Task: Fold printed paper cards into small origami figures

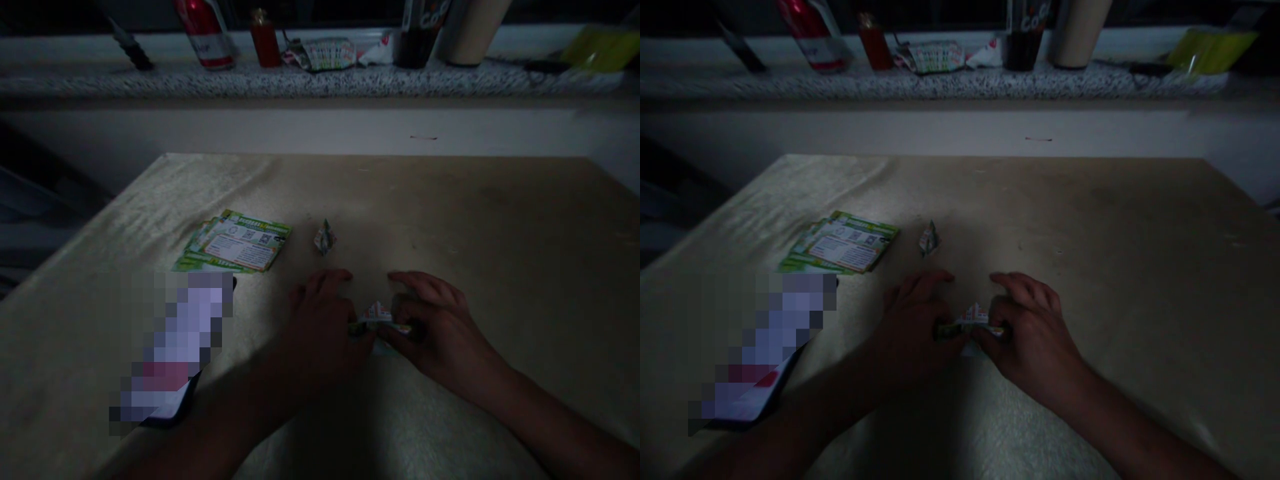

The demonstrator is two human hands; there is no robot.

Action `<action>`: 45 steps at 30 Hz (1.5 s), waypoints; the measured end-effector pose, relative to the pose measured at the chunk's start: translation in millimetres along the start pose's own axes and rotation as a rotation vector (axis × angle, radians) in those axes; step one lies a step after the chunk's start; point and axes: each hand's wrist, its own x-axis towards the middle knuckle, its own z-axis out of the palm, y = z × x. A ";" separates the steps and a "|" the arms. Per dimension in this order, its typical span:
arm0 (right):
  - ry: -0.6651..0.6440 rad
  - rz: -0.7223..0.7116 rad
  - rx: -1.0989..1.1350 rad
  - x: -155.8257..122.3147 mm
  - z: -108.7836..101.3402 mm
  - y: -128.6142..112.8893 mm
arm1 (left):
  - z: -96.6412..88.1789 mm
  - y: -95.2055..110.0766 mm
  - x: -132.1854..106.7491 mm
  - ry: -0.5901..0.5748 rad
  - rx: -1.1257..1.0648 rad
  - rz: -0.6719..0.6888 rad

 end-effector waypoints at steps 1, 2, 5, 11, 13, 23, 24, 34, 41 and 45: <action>-0.004 -0.003 -0.001 -0.2 -0.6 0.4 | -1.7 -0.8 1.0 -0.012 -0.003 0.005; -0.008 -0.005 -0.004 -0.4 -1.2 1.0 | -3.6 -1.9 2.1 -0.026 -0.003 0.007; -0.017 -0.002 -0.015 -1.0 -3.4 3.9 | -9.8 -5.2 5.2 -0.062 0.001 -0.010; -0.031 0.009 -0.012 -2.7 -10.1 16.9 | -19.1 -10.2 6.8 -0.106 -0.012 -0.039; -0.038 0.013 -0.015 -3.5 -12.6 22.8 | -20.6 -11.9 5.8 -0.112 -0.016 -0.041; -0.093 -0.009 -0.012 -6.3 -23.1 32.2 | -24.1 -20.0 2.6 -0.124 -0.018 -0.061; -0.093 -0.014 -0.010 -6.4 -22.9 32.7 | -24.0 -20.0 2.4 -0.129 -0.021 -0.060; -0.081 -0.075 0.035 -5.1 -18.0 32.2 | -14.5 -14.0 -4.2 -0.083 -0.062 -0.029; -0.099 -0.097 0.059 -7.6 -15.5 32.6 | -8.9 -12.6 -9.9 -0.071 -0.078 0.040; -0.092 -0.094 0.060 -6.6 -16.8 28.0 | -6.9 -11.0 -11.3 -0.064 -0.089 0.038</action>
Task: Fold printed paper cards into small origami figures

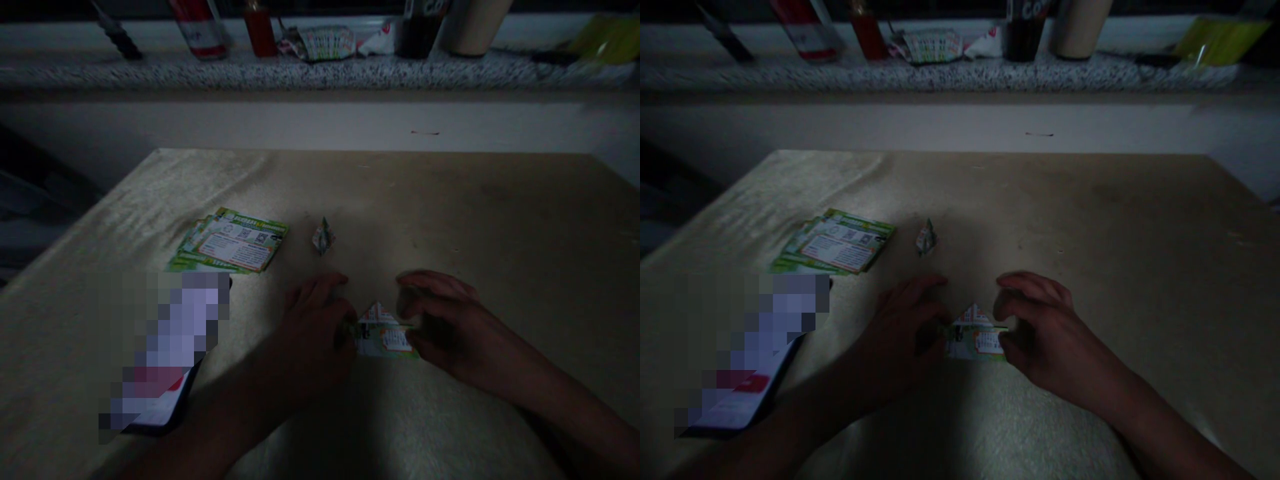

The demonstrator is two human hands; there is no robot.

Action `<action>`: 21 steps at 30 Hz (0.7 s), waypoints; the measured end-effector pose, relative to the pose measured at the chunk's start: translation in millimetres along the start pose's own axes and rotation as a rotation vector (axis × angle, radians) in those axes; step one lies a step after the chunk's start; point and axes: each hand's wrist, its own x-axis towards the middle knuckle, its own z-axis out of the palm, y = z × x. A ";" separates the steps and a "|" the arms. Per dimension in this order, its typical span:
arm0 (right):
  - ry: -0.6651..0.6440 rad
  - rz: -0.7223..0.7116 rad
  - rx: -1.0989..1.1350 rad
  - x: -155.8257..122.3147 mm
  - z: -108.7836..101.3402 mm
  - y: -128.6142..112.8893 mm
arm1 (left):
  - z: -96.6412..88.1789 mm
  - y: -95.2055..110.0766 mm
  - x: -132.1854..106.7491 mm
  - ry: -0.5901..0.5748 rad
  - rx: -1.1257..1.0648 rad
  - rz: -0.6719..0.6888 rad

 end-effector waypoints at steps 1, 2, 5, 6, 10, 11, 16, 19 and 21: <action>0.011 0.002 0.001 1.1 0.4 -1.9 | 0.8 0.8 -0.3 0.006 0.001 -0.005; 0.024 0.004 0.001 2.5 1.2 -4.0 | 1.8 1.7 -0.5 0.014 0.004 -0.010; 0.071 0.013 0.001 7.2 6.0 -10.9 | 6.3 4.9 -0.6 0.048 0.029 -0.030; 0.083 0.014 -0.002 8.7 8.1 -13.2 | 7.9 6.0 -0.4 0.060 0.039 -0.037; 0.125 0.025 -0.019 13.2 15.6 -21.2 | 13.5 9.7 1.3 0.104 0.065 -0.044; 0.130 0.029 -0.023 13.9 17.0 -22.7 | 14.3 10.4 1.8 0.112 0.070 -0.047; 0.145 0.059 -0.024 15.0 20.5 -26.0 | 15.7 11.6 3.9 0.118 0.077 -0.042; 0.146 0.070 -0.031 14.5 20.7 -26.1 | 16.0 10.7 4.3 0.113 0.041 -0.016; 0.144 0.071 -0.036 13.9 20.7 -26.0 | 16.5 10.0 4.0 0.121 0.012 0.029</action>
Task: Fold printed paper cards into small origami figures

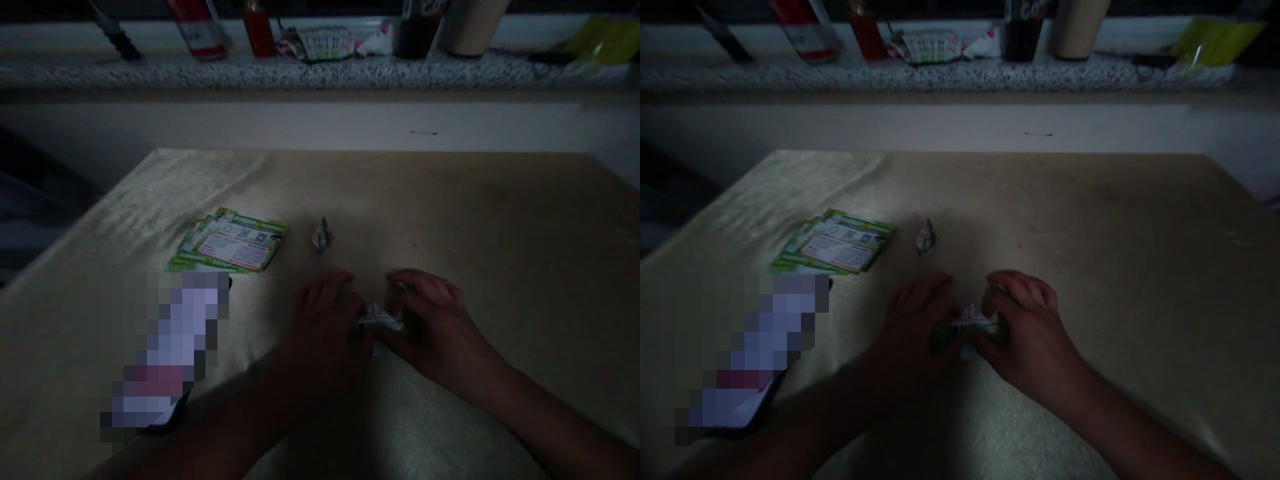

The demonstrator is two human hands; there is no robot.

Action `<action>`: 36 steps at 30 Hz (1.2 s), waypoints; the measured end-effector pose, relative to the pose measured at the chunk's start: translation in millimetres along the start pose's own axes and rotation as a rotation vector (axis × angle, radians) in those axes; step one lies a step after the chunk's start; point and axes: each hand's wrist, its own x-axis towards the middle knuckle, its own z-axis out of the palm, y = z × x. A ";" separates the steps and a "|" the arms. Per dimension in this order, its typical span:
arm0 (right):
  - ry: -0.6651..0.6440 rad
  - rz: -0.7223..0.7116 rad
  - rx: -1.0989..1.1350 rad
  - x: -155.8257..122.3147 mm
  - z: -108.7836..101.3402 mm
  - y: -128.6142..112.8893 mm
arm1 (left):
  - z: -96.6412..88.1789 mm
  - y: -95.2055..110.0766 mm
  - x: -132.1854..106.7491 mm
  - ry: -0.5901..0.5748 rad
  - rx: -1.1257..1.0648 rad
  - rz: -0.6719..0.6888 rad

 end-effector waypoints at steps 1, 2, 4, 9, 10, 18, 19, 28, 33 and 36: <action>-0.004 -0.001 -0.002 -0.2 -0.1 0.1 | 0.3 -0.2 -0.2 0.007 -0.011 0.019; -0.007 -0.002 -0.004 -0.4 -0.2 0.1 | 0.7 -0.3 -0.4 0.012 -0.020 0.032; -0.010 -0.005 -0.006 -0.4 -0.5 0.0 | 1.7 -0.3 -0.5 0.015 -0.032 0.041; -0.021 -0.016 -0.011 0.7 -2.2 -0.7 | 3.6 -0.8 0.1 0.002 -0.047 0.017; -0.024 -0.017 -0.010 0.8 -2.6 -0.6 | 3.8 -0.8 0.2 0.004 -0.047 0.008; -0.064 -0.015 -0.017 0.1 -6.0 1.7 | 0.4 0.9 0.3 -0.007 -0.052 0.008; -0.070 -0.014 -0.017 0.1 -6.4 1.8 | -0.1 0.9 0.3 -0.009 -0.052 0.007; -0.071 -0.019 -0.021 -0.9 -8.4 5.5 | 0.5 -0.2 0.9 -0.017 -0.048 -0.025; -0.062 -0.029 -0.009 -1.4 -10.2 6.3 | -0.8 0.6 1.3 -0.023 -0.044 -0.026; -0.057 -0.046 -0.015 -1.4 -10.9 8.3 | -0.4 0.6 1.2 -0.024 -0.045 -0.025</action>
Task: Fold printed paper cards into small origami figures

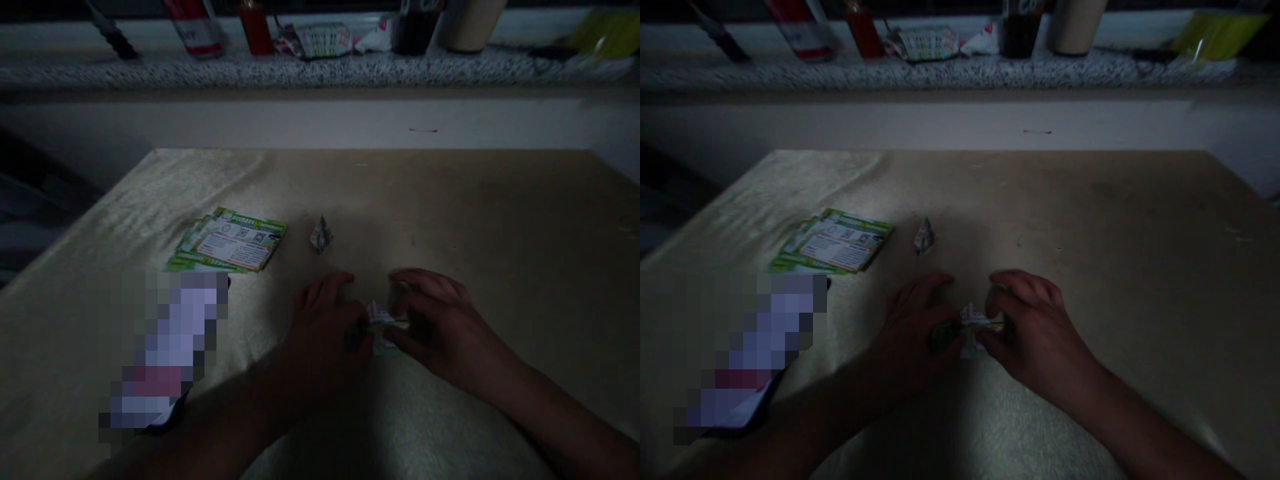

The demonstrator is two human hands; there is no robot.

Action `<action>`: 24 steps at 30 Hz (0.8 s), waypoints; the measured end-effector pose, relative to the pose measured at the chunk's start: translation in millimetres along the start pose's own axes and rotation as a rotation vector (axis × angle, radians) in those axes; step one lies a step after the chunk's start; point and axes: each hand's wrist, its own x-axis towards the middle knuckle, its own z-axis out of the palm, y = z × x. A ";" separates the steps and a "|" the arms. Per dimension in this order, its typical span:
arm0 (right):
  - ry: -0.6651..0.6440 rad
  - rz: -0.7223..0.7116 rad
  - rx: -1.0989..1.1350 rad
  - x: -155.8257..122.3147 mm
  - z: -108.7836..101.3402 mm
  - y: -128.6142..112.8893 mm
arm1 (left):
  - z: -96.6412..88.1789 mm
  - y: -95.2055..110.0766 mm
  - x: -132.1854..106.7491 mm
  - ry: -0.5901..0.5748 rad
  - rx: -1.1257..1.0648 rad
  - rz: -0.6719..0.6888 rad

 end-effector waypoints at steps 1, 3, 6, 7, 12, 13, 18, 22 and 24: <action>0.001 -0.005 -0.003 -0.1 -0.1 0.8 | 0.4 -0.3 -0.1 0.000 -0.003 0.001; -0.003 -0.007 -0.007 -0.7 -0.3 2.5 | 1.2 -1.2 -0.6 0.004 -0.006 0.002; -0.007 0.002 -0.017 -1.9 -0.1 5.0 | 2.2 -2.9 -1.1 0.013 -0.004 0.003; -0.010 0.005 -0.021 -2.3 0.0 6.0 | 2.3 -3.4 -1.1 0.016 -0.003 0.004; -0.015 0.006 -0.032 -4.2 -1.0 12.2 | 2.2 -3.9 -1.0 0.009 -0.010 0.009; -0.016 0.005 -0.032 -4.6 -1.8 13.3 | 2.1 -3.8 -1.1 0.010 -0.011 0.007; -0.039 0.021 -0.024 -7.0 -6.5 16.3 | 1.9 -3.2 -1.9 0.002 -0.014 0.001; -0.038 0.014 -0.031 -8.5 -7.1 16.2 | 3.8 -1.4 -1.2 0.011 0.003 -0.006; -0.035 0.007 -0.035 -8.8 -6.5 16.0 | 5.6 0.2 -0.3 0.029 0.014 -0.013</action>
